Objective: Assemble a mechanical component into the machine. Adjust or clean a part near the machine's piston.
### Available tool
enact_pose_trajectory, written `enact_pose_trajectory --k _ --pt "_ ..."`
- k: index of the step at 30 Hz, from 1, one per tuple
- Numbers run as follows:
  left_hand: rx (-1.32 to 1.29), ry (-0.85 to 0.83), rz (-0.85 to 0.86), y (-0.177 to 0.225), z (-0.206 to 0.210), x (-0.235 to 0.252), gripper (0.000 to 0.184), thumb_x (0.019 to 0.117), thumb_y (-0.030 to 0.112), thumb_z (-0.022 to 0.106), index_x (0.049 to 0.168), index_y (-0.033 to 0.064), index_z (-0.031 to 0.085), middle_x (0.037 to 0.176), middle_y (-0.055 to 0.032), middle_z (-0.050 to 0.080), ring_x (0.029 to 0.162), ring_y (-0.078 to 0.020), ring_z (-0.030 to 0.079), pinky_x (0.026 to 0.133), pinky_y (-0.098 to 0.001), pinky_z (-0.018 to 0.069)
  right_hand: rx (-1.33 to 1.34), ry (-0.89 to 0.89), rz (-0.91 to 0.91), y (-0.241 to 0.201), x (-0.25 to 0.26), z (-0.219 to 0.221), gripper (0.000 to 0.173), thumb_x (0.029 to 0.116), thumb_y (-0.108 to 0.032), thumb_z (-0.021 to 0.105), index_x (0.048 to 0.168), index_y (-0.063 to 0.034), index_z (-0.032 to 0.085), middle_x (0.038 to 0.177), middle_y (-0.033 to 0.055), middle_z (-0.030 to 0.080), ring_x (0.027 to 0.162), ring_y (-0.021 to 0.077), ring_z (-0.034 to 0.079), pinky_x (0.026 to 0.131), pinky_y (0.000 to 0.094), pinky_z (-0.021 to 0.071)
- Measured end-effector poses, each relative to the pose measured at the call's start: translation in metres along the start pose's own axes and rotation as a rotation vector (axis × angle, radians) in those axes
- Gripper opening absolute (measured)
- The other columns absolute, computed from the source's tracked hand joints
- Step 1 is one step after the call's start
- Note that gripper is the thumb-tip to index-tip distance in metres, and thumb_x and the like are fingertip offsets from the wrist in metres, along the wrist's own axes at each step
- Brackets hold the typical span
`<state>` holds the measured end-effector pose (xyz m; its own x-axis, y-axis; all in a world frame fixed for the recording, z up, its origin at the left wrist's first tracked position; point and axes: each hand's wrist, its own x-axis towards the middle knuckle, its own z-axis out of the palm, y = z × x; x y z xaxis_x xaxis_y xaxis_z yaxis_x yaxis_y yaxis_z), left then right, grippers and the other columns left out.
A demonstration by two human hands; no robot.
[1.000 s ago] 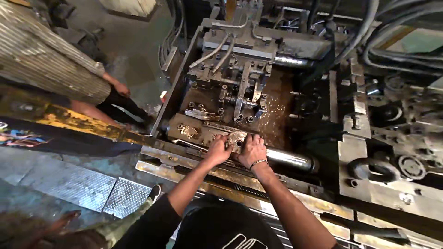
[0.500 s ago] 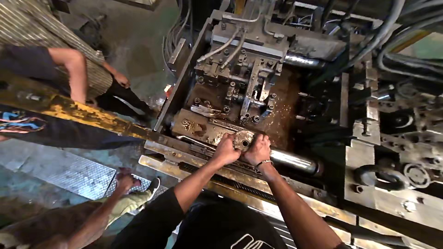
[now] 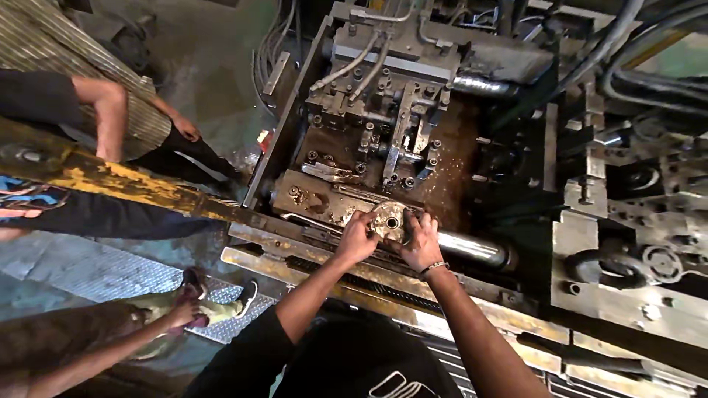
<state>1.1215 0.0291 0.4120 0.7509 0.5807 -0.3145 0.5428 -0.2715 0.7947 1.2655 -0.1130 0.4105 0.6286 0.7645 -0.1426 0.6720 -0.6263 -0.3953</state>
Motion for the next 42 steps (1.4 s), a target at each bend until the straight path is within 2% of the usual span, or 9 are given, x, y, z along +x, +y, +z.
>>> enact_pose_trajectory --k 3,7,10,16,23,28,34,38,42 --pt "-0.003 -0.013 -0.012 0.001 0.000 0.003 0.054 0.0889 0.014 0.069 0.142 0.0118 0.061 0.129 -0.0119 0.060 0.099 -0.0216 0.067 0.087 -0.0432 0.0596 -0.017 0.017 -0.027 -0.002 0.001 -0.001 0.099 0.0634 -0.055 0.092 0.144 -0.0108 0.056 0.140 0.0203 0.053 0.122 0.0432 0.053 0.095 0.0606 0.0507" --pt "-0.207 -0.013 -0.190 0.010 0.002 0.007 0.052 0.0873 0.014 0.069 0.138 0.0100 0.061 0.127 -0.0135 0.063 0.105 -0.0255 0.066 0.090 -0.0475 0.0574 -0.049 -0.003 -0.024 -0.006 0.005 -0.004 0.099 0.0618 -0.053 0.093 0.143 -0.0092 0.057 0.138 0.0206 0.054 0.123 0.0414 0.054 0.101 0.0564 0.0503" --pt "-0.312 -0.045 -0.285 0.026 -0.004 0.003 0.050 0.0898 0.011 0.069 0.139 0.0071 0.058 0.129 -0.0180 0.061 0.109 -0.0306 0.064 0.090 -0.0512 0.0556 -0.064 -0.003 -0.030 -0.011 0.006 -0.005 0.093 0.0636 -0.053 0.092 0.138 -0.0070 0.061 0.134 0.0206 0.056 0.121 0.0409 0.056 0.097 0.0561 0.0520" --pt "-0.177 -0.022 -0.173 0.010 0.003 0.012 0.053 0.0838 0.012 0.070 0.135 0.0074 0.061 0.123 -0.0139 0.063 0.104 -0.0250 0.066 0.090 -0.0465 0.0579 -0.056 0.012 -0.016 -0.007 0.007 -0.001 0.091 0.0649 -0.057 0.090 0.139 -0.0118 0.061 0.136 0.0184 0.056 0.123 0.0393 0.055 0.098 0.0551 0.0519" --pt "-0.135 -0.034 -0.169 0.013 -0.002 0.016 0.048 0.0864 0.013 0.071 0.134 0.0081 0.062 0.121 -0.0126 0.066 0.105 -0.0250 0.067 0.092 -0.0484 0.0577 -0.108 -0.034 0.015 -0.010 0.006 -0.007 0.092 0.0679 -0.064 0.085 0.142 -0.0162 0.059 0.139 0.0150 0.055 0.124 0.0389 0.055 0.087 0.0589 0.0547" --pt "-0.089 -0.027 -0.121 0.008 0.000 0.015 0.048 0.0885 0.019 0.073 0.134 0.0069 0.062 0.123 -0.0143 0.066 0.104 -0.0260 0.069 0.092 -0.0492 0.0586 -0.105 -0.004 0.023 -0.009 -0.002 -0.003 0.095 0.0702 -0.064 0.084 0.147 -0.0180 0.054 0.147 0.0161 0.050 0.131 0.0417 0.050 0.093 0.0622 0.0520" --pt "-0.037 -0.010 -0.065 0.001 0.000 0.012 0.045 0.0924 0.025 0.073 0.134 0.0108 0.062 0.124 -0.0117 0.066 0.099 -0.0231 0.069 0.088 -0.0459 0.0597 -0.018 0.070 -0.046 0.007 -0.005 0.009 0.097 0.0694 -0.064 0.085 0.148 -0.0176 0.053 0.145 0.0158 0.051 0.128 0.0397 0.051 0.101 0.0557 0.0504" --pt "0.069 0.044 -0.046 -0.002 0.001 0.007 0.050 0.0911 0.030 0.075 0.137 0.0154 0.062 0.130 -0.0111 0.063 0.102 -0.0238 0.068 0.089 -0.0470 0.0594 0.087 0.104 -0.115 0.021 -0.018 0.015 0.083 0.0773 -0.046 0.085 0.149 -0.0164 0.053 0.150 0.0125 0.050 0.135 0.0370 0.048 0.109 0.0526 0.0461" --pt "0.128 0.072 -0.066 -0.004 0.004 0.002 0.064 0.0873 0.036 0.077 0.144 0.0161 0.055 0.135 -0.0148 0.060 0.114 -0.0297 0.065 0.096 -0.0539 0.0565 0.200 0.147 -0.127 0.031 -0.035 0.021 0.076 0.0804 -0.039 0.083 0.146 -0.0137 0.055 0.155 0.0090 0.047 0.140 0.0309 0.046 0.113 0.0492 0.0441"
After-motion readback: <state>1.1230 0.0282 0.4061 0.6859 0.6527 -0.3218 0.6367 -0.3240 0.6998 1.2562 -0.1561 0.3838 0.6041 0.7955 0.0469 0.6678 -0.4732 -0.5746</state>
